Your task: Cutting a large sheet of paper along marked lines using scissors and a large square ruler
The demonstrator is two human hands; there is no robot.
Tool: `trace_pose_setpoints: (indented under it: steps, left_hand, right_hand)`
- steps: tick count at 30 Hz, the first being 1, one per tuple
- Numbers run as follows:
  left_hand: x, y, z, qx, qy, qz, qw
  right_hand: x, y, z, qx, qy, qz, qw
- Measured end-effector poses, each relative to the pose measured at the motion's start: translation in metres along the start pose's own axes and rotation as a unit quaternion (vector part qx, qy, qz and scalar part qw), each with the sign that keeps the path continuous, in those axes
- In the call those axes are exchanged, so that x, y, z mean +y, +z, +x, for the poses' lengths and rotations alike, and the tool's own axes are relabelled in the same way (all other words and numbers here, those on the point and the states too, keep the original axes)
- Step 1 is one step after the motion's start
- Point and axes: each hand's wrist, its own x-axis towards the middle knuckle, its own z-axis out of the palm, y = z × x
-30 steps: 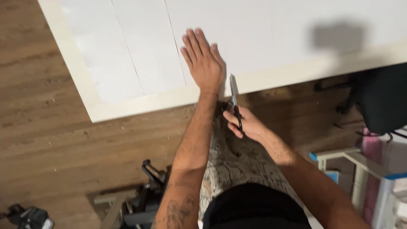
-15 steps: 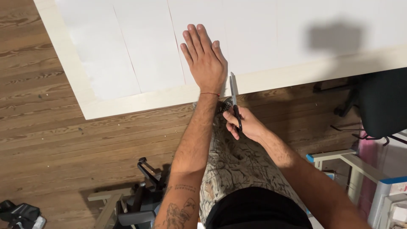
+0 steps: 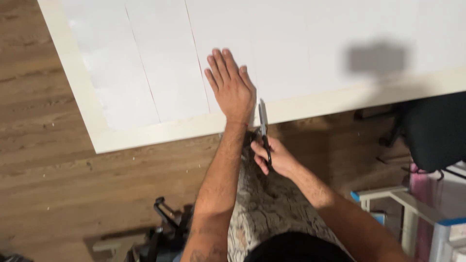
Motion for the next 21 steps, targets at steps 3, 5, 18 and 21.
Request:
trace_pose_setpoints:
  steps: [3, 5, 18, 21]
  left_hand:
    - [0.000, 0.009, -0.003, -0.027, -0.027, 0.026, 0.999]
    - [-0.001, 0.012, -0.003, -0.026, -0.029, 0.028, 0.999]
    - [-0.002, 0.005, -0.002, -0.012, 0.003, 0.023, 1.000]
    - [-0.001, 0.003, -0.002, -0.013, 0.001, 0.014, 1.000]
  right_hand:
    - [-0.001, 0.004, -0.001, 0.023, -0.028, 0.051, 0.998]
    - [0.000, 0.005, -0.002, 0.026, -0.030, 0.049, 0.998]
    - [-0.018, 0.002, 0.000, -0.014, 0.026, 0.010, 0.999]
    - [-0.018, 0.002, 0.000, -0.011, 0.020, 0.015, 1.000]
